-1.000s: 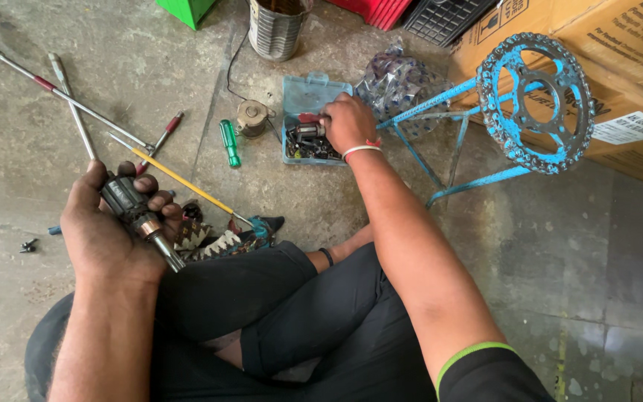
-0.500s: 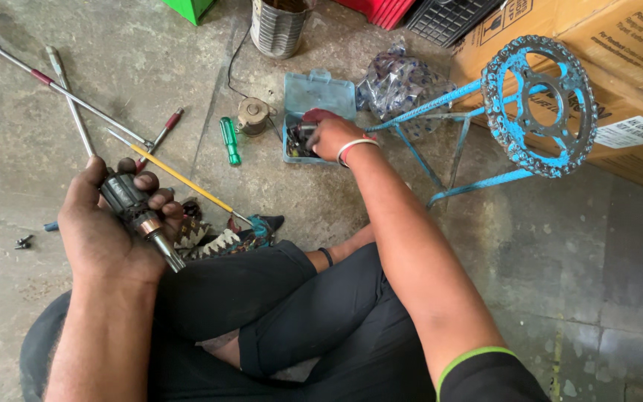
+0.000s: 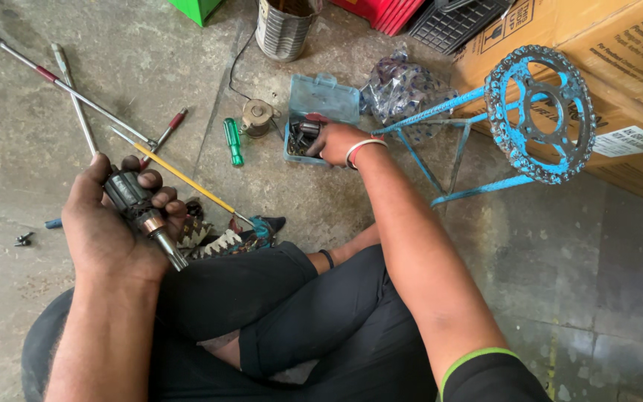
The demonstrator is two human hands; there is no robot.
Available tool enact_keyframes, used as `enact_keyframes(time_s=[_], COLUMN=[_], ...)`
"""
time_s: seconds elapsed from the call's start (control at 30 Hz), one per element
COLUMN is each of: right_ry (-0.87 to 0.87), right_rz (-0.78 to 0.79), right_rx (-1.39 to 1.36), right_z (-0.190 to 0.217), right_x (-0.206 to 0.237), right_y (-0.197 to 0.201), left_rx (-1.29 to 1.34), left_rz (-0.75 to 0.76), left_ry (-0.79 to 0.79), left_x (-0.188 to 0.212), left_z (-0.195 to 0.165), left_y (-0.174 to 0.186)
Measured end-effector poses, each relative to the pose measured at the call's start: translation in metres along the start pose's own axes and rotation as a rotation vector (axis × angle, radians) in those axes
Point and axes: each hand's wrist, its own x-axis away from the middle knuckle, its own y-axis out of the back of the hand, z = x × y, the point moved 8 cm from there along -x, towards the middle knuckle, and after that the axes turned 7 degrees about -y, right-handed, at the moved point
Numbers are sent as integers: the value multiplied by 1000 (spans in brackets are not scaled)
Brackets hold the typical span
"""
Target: The person sits on the floor and works on a small cylindrical mechanical component, likely a starter motor. They use a yellow screwdriver to manipulate internal parts and search through a plastic box of small hardware for a specific piece to install.
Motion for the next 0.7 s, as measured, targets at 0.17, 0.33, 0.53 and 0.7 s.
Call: enact_keyframes(time_s=[0.17, 0.33, 0.53, 0.7], right_ry=[-169, -141, -57, -151], right_rz=[-214, -225, -3, -69], right_rx=[170, 207, -239, -186], right_z=[-34, -47, -40, -70], right_x=[-4, -10, -15, -8], right_y=[29, 28, 4, 29], left_rx=[-11, 11, -2, 8], left_rz=[-11, -10, -15, 24], left_ry=[2, 12, 13, 10], left_x=[0, 0, -2, -2], left_z=[0, 1, 1, 0], left_y=[0, 0, 2, 1])
